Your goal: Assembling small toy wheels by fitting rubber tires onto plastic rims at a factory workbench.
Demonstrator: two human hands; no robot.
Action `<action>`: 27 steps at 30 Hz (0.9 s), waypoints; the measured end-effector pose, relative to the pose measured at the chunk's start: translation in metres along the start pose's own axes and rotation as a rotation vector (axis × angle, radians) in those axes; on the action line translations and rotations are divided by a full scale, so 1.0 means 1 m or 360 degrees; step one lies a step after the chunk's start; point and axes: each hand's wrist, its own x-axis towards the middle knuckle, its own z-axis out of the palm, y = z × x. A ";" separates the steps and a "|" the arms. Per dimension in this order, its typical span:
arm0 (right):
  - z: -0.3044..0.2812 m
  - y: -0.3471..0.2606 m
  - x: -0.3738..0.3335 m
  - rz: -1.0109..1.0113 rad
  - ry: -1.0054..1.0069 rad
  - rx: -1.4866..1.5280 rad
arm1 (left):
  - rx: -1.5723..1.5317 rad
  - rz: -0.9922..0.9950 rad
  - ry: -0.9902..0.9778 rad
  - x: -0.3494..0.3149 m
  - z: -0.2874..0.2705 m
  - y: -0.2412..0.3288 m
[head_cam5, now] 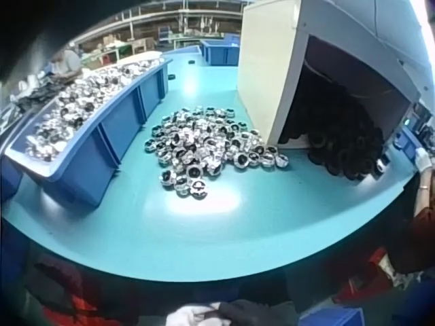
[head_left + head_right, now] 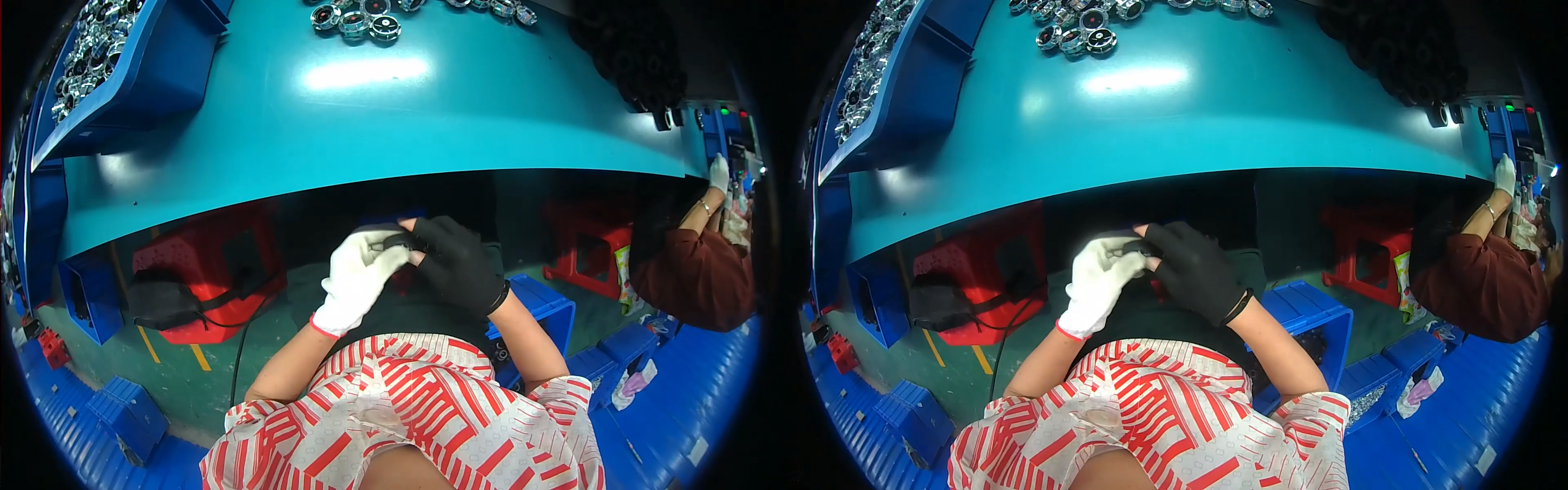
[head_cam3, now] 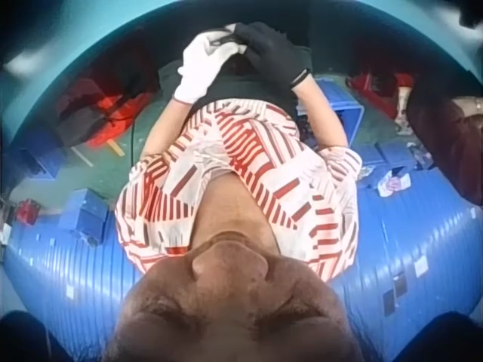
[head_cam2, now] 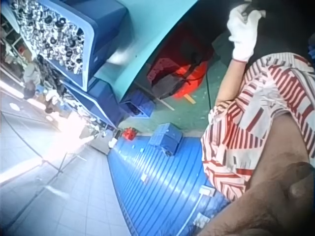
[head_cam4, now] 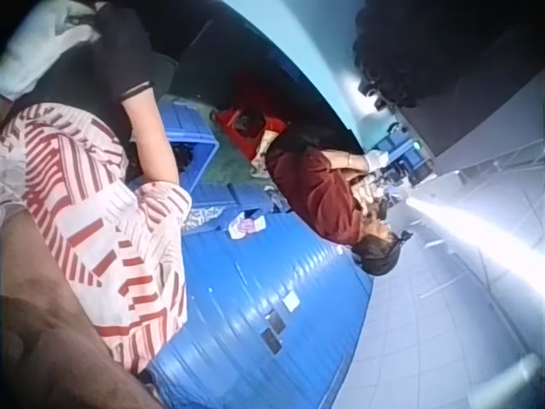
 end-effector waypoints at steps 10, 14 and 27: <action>0.011 0.004 -0.002 -0.0020 0.0044 -0.0272 | -0.0553 -0.0095 -0.0185 0.005 -0.005 -0.018; 0.011 -0.002 0.002 -0.0137 0.0054 -0.0373 | -0.0282 -0.0041 -0.0098 0.003 -0.003 -0.009; 0.028 0.013 -0.003 -0.0022 0.0196 -0.0074 | -0.0462 -0.0082 -0.0104 0.008 -0.006 -0.015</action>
